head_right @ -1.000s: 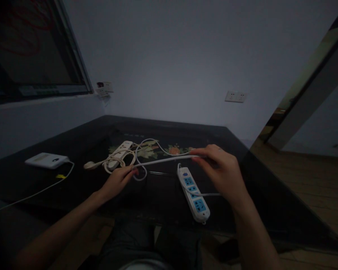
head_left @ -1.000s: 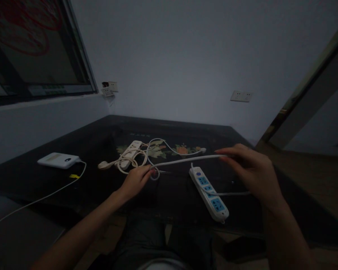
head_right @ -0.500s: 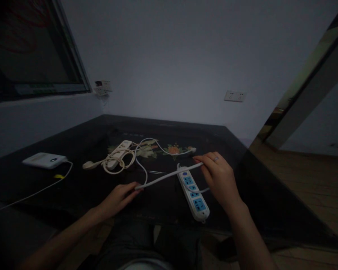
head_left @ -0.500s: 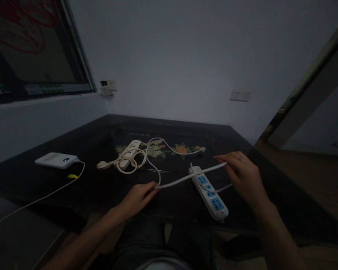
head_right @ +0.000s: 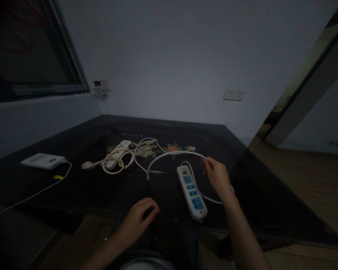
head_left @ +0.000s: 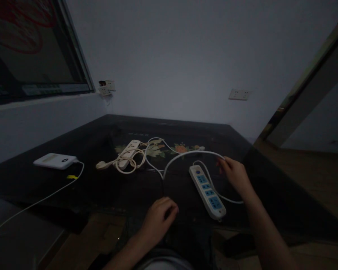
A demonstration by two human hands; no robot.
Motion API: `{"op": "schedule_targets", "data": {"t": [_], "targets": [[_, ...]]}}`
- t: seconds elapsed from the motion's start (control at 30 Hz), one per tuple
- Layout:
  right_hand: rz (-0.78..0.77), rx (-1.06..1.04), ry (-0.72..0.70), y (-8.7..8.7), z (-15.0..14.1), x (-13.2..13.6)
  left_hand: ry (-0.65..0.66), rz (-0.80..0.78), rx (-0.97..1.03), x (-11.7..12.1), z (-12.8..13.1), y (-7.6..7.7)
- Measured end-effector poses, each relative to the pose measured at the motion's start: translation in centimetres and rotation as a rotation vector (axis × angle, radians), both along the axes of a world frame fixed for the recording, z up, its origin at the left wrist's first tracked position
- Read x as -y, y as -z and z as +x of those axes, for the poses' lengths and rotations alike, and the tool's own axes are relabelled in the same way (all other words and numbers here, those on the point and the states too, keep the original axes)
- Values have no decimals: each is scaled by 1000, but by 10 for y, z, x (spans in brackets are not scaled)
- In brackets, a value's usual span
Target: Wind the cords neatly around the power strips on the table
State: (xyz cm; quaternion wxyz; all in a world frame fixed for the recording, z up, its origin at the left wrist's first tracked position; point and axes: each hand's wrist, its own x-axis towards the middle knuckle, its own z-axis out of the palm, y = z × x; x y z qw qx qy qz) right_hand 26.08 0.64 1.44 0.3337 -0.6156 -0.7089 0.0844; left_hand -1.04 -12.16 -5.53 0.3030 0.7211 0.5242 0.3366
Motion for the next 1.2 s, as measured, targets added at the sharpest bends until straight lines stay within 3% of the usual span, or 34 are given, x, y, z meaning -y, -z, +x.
{"op": "schedule_targets", "data": {"t": [0.13,0.3,0.43,0.57,0.73,0.87,1.03,1.2], "targets": [[-144,-261,-69,27,-6,-14,33,53,-183,-19,26,-9],[-180,-239,-57,52,-21,-14,-1,59,-380,-52,60,-10],[-159,-195,-24,57,-31,-7,3,16,-347,-66,80,-9],[-147,-179,-20,56,-39,2,3,-15,-88,-70,89,-5],[-97,-322,-84,45,-59,19,-12,-144,625,-74,86,0],[-157,-428,-163,33,-83,30,-77,-359,1089,-72,76,-3],[-220,-397,-259,26,-95,27,-141,-461,1209,-64,56,-10],[-226,-409,-274,22,-91,3,-52,-621,1257,-55,32,-13]]}}
